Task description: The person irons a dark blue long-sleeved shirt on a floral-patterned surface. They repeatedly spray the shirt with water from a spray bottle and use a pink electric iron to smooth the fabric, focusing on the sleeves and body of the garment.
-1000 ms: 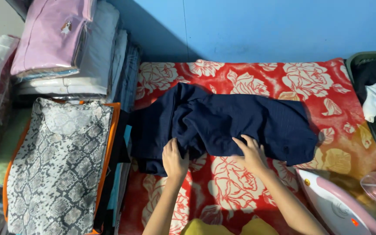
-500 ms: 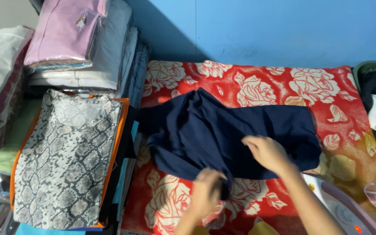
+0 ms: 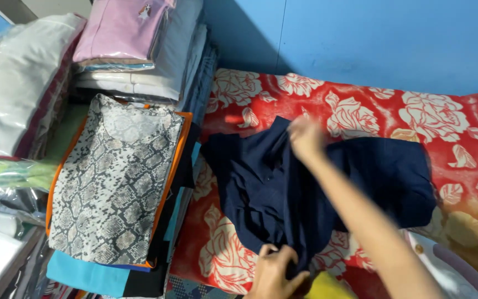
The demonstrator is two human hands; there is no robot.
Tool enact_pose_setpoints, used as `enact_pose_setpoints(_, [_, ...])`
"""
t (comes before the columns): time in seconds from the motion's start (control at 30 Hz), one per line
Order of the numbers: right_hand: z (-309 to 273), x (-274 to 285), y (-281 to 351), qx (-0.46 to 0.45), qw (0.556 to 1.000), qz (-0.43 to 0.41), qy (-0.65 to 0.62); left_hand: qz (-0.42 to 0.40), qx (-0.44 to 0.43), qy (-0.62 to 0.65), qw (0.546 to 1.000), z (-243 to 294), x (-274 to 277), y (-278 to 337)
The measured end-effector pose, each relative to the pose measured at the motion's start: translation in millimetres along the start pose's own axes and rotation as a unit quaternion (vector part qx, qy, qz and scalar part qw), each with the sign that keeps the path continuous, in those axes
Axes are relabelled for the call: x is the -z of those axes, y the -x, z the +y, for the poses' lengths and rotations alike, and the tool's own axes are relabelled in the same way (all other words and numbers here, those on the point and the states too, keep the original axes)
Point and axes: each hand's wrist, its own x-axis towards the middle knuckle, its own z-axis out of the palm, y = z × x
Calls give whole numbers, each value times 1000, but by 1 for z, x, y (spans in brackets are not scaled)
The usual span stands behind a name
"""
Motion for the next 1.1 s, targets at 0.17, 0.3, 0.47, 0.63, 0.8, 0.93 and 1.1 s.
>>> enact_pose_setpoints(0.17, [-119, 206, -55, -53, 959, 221, -170, 68, 172, -45, 982, -21, -9, 5])
enact_pose_setpoints(0.3, [31, 422, -17, -21, 906, 312, -285, -106, -17, -94, 990, -28, -8, 0])
enact_pose_setpoints(0.47, [-45, 426, 47, -96, 966, 238, -12, -161, -133, -114, 971, -20, -10, 2])
enact_pose_setpoints(0.63, [-17, 431, 112, -130, 932, 176, 291, -193, 37, 8, 981, -25, 76, -59])
enact_pose_setpoints(0.8, [22, 445, 70, -140, 927, 340, 80, 85, -95, -224, 966, -63, 206, -211])
enact_pose_setpoints(0.93, [32, 465, -8, -56, 881, 409, -230, 400, -247, -364, 804, 37, 330, -307])
enact_pose_setpoints(1.1, [-78, 421, -54, -45, 839, 411, -354, 474, -346, -311, 748, 111, 357, -295])
